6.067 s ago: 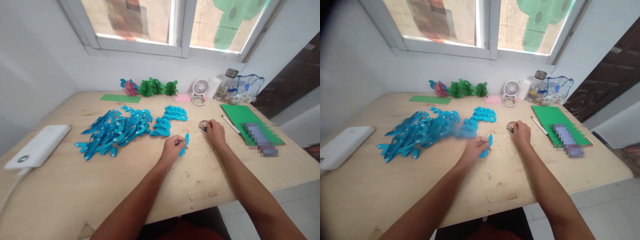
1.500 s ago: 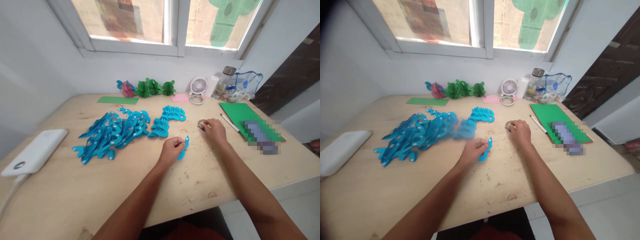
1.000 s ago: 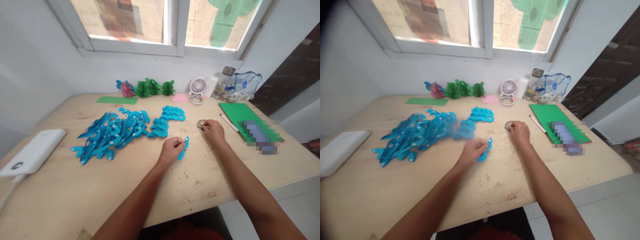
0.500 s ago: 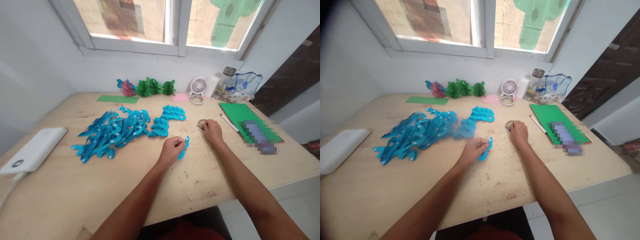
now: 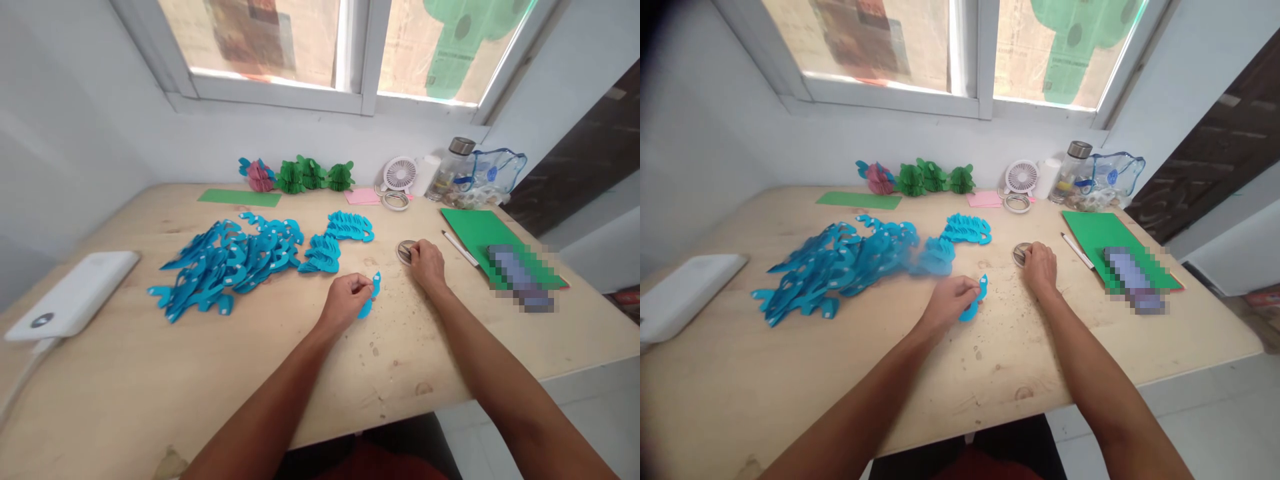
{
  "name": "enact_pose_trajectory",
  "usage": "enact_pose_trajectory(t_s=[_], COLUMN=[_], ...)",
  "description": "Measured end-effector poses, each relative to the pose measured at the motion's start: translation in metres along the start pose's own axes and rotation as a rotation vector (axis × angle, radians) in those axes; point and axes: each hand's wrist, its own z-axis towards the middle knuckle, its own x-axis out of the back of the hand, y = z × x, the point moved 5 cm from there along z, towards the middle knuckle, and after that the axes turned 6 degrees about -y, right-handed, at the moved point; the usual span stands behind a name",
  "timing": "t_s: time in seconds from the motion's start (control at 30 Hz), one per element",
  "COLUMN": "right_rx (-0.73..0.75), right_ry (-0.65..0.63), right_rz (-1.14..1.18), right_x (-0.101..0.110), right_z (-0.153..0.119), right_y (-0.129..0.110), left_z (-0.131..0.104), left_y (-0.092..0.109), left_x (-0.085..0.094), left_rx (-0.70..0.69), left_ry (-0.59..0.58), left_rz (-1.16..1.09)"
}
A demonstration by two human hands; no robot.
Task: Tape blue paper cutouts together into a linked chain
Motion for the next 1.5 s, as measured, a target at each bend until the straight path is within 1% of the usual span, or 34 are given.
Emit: enact_pose_trajectory(t_s=[0.47,0.7,0.9,1.33,1.5], right_rx=[-0.031,-0.036,-0.042,-0.061,-0.098], right_ry=[-0.003,0.018,0.005,0.041,0.036], right_rz=[0.005,-0.028,-0.032,-0.006,0.022], right_x=[0.0013,0.0028,0.0038,0.0017,0.0], right_z=[-0.0008,-0.0019,-0.0027,-0.0017,0.0002], right_y=[-0.0013,-0.0028,-0.0043,0.0004,0.0046], left_z=[0.0005,0.0,0.0008,0.0011,0.0014], left_y=[-0.0005,-0.0003,-0.0006,-0.002,-0.0025], left_x=[0.0002,0.0,0.0003,0.0007,0.0004], left_rx=[-0.012,-0.004,0.001,0.001,0.002], left_ry=[0.007,0.014,0.017,0.011,0.005], left_rz=[-0.008,-0.01,-0.015,0.003,-0.002])
